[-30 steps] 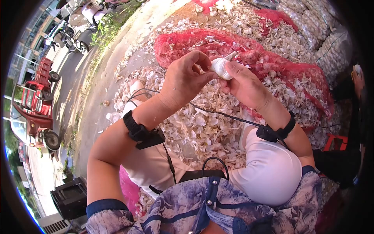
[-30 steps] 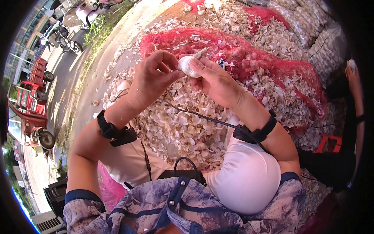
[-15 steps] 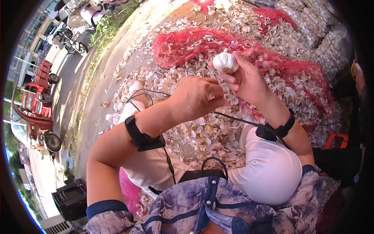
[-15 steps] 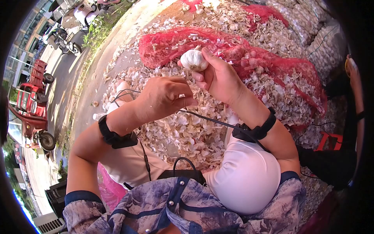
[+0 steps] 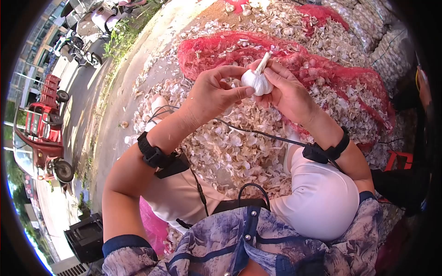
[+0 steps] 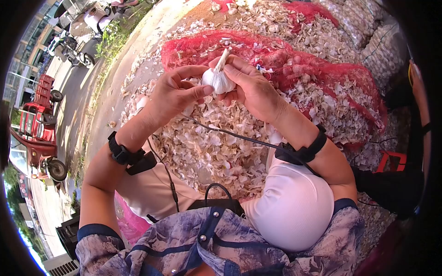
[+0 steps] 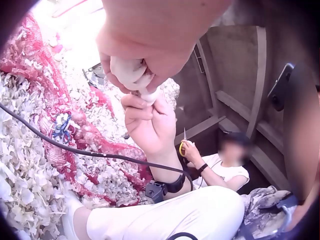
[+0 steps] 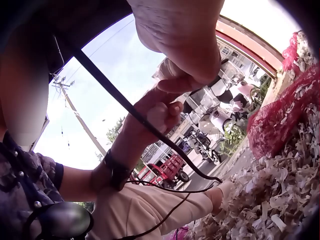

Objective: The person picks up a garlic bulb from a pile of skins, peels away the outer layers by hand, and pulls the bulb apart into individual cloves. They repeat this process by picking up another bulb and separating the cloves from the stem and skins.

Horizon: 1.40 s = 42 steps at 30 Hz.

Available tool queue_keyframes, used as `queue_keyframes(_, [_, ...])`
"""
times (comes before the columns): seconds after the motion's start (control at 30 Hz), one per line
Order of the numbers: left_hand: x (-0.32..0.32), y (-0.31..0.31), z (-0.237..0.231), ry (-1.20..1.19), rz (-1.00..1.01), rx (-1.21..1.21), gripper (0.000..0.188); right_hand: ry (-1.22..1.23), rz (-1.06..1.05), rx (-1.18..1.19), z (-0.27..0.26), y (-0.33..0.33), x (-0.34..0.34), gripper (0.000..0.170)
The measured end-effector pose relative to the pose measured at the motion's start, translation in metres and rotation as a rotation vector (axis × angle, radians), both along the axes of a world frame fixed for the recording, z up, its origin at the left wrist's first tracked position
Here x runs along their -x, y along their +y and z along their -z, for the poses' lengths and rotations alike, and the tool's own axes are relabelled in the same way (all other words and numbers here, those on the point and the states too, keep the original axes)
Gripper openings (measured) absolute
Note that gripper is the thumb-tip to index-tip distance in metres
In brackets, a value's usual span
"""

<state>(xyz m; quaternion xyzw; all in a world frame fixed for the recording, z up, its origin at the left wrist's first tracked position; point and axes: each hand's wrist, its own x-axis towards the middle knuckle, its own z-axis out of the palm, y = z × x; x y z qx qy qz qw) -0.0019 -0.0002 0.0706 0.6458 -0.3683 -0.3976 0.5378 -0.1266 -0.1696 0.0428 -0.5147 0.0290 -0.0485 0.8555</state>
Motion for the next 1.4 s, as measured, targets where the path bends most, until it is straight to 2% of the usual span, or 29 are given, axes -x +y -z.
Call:
queue_keyframes(0.07, [0.005,0.0,0.002,-0.47,-0.145,0.125,0.038,-0.015,-0.018,-0.066,0.007,-0.003,-0.002,0.033])
queue_keyframes(0.2, [0.011,-0.001,-0.001,-0.653,-0.16,0.199,0.039,-0.011,-0.085,-0.165,0.005,-0.004,-0.001,0.036])
queue_keyframes(0.27, [0.012,-0.002,-0.001,-0.788,-0.208,0.26,0.032,-0.002,-0.095,-0.183,0.009,-0.006,-0.003,0.038])
queue_keyframes(0.37, [0.012,-0.001,-0.005,-0.926,-0.214,0.224,0.027,0.014,-0.126,-0.229,0.008,-0.006,-0.002,0.041])
queue_keyframes(0.67, [0.013,-0.004,-0.002,-0.789,-0.239,0.203,0.026,-0.031,-0.155,-0.198,0.008,-0.009,-0.002,0.04])
queue_keyframes(0.73, [0.012,-0.003,0.0,-0.809,-0.235,0.188,0.024,-0.043,-0.194,-0.195,0.008,-0.01,-0.001,0.038])
queue_keyframes(0.93, [0.015,0.004,0.002,-0.833,-0.182,0.136,0.015,-0.07,-0.128,-0.185,0.003,-0.002,0.006,0.031])
queue_keyframes(1.0, [0.014,0.005,0.003,-0.802,-0.173,0.107,0.013,-0.071,-0.075,-0.074,0.005,-0.002,0.007,0.037])
queue_keyframes(1.07, [0.012,0.006,0.005,-0.548,-0.187,0.077,0.012,-0.061,-0.046,-0.035,0.008,-0.003,0.006,0.042])
queue_keyframes(1.17, [0.005,0.0,0.001,-0.411,-0.239,0.111,0.014,-0.059,-0.004,0.068,0.002,-0.004,0.002,0.05])
queue_keyframes(1.3, [0.001,0.001,0.001,-0.404,-0.197,0.074,0.02,-0.066,0.012,0.115,0.0,-0.002,0.001,0.054])
queue_keyframes(1.4, [0.001,0.002,-0.001,-0.495,-0.178,0.056,0.029,-0.05,0.042,0.186,0.001,-0.002,0.0,0.052])
